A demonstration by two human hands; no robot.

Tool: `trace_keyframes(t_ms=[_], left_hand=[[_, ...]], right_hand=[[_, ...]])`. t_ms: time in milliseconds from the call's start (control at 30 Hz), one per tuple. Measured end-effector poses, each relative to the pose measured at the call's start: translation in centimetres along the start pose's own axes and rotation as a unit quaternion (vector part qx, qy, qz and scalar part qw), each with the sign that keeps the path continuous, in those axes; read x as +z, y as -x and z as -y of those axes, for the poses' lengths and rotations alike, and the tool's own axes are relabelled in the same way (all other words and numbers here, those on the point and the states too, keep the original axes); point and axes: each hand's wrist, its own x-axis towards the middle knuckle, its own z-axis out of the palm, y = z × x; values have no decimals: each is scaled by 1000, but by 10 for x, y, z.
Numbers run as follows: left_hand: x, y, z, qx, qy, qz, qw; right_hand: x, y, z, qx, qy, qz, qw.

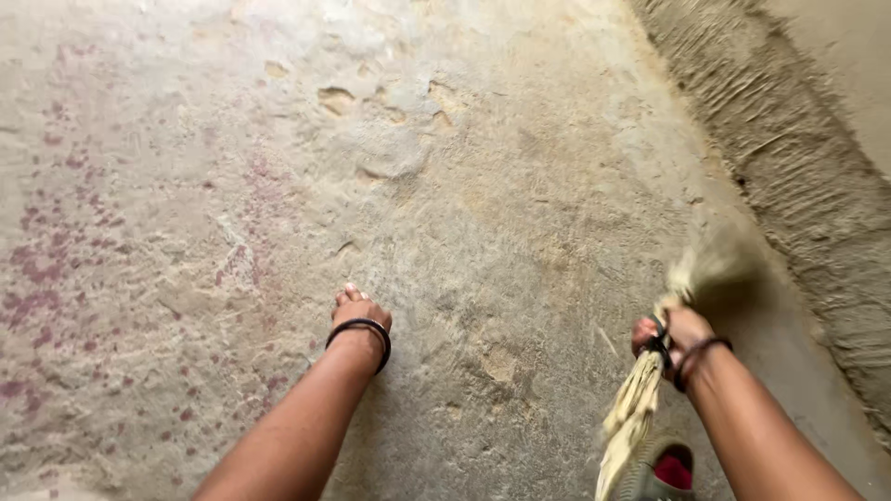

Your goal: The person sweeps a concrete floor with a traditional straw broom. They move around a parked motorcycle and a metal mat, sweeping debris toward the center of the area.

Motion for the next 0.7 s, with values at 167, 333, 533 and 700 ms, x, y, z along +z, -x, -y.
trace_keyframes(t_ms=[167, 333, 533, 700], left_hand=[[-15, 12, 6, 28, -58, 1, 998], [-68, 17, 35, 29, 41, 144, 988], [-90, 44, 79, -99, 213, 17, 972], [-95, 87, 98, -146, 314, -25, 938]], right_hand=[[26, 9, 26, 28, 0, 219, 975], [15, -28, -2, -121, -137, 176, 967], [70, -63, 51, -83, -285, -90, 951], [111, -40, 105, -55, 106, 66, 991]])
